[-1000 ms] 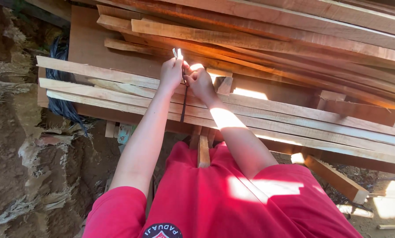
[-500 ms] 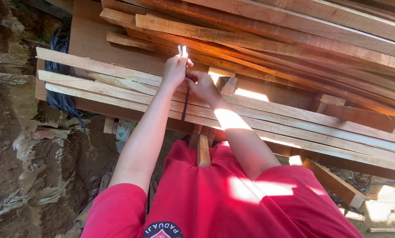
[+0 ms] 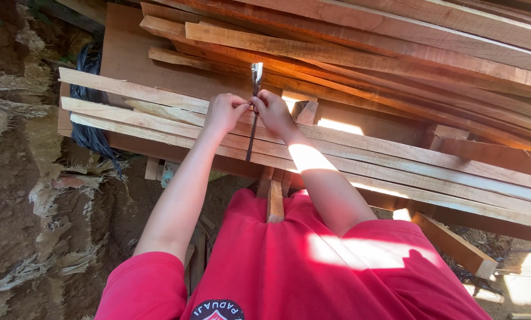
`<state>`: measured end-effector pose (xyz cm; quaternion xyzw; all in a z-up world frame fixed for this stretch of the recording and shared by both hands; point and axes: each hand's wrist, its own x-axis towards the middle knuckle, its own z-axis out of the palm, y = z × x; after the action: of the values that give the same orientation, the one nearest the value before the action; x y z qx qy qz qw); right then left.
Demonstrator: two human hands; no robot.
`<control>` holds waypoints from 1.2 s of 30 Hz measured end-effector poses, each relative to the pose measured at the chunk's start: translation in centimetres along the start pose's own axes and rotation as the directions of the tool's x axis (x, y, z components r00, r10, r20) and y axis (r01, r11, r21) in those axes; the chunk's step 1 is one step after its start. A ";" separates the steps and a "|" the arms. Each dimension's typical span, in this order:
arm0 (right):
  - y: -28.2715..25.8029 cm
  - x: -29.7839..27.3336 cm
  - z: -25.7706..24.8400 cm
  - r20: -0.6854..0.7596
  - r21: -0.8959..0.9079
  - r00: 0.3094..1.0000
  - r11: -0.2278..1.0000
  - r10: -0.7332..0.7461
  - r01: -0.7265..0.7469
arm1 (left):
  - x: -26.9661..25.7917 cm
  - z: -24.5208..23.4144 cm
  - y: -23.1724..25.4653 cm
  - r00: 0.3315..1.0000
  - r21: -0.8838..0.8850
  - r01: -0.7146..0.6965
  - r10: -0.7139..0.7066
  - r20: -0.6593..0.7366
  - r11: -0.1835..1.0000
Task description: Tying a bundle of wooden planks together using black straps and pliers to tighten them.
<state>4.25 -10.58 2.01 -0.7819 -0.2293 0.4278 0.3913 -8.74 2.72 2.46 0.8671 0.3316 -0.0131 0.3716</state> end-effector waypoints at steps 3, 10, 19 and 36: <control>0.3 0.4 0.1 0.027 -0.057 1.000 0.998 0.013 -0.011 | -1.8 1.8 -1.2 0.978 0.196 -0.125 0.154 -0.143 0.973; -0.4 -0.5 -0.4 0.072 -0.059 0.997 0.998 -0.024 0.029 | -4.4 0.7 2.8 0.987 -0.138 0.139 -0.148 -0.057 0.981; 0.8 -0.1 -0.4 -0.041 -0.105 0.998 0.994 -0.047 0.043 | -1.4 3.4 2.0 0.913 -0.308 0.389 -0.408 0.005 0.868; 0.8 -2.7 -0.4 -0.175 -0.319 0.676 0.690 -0.716 0.649 | -2.4 2.1 3.8 0.956 -0.076 0.291 -0.293 -0.017 0.954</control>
<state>3.17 -13.13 2.83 -0.7308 -0.4953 0.1018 0.4586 -7.90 -1.91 4.00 0.7947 0.4614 -0.0438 0.3920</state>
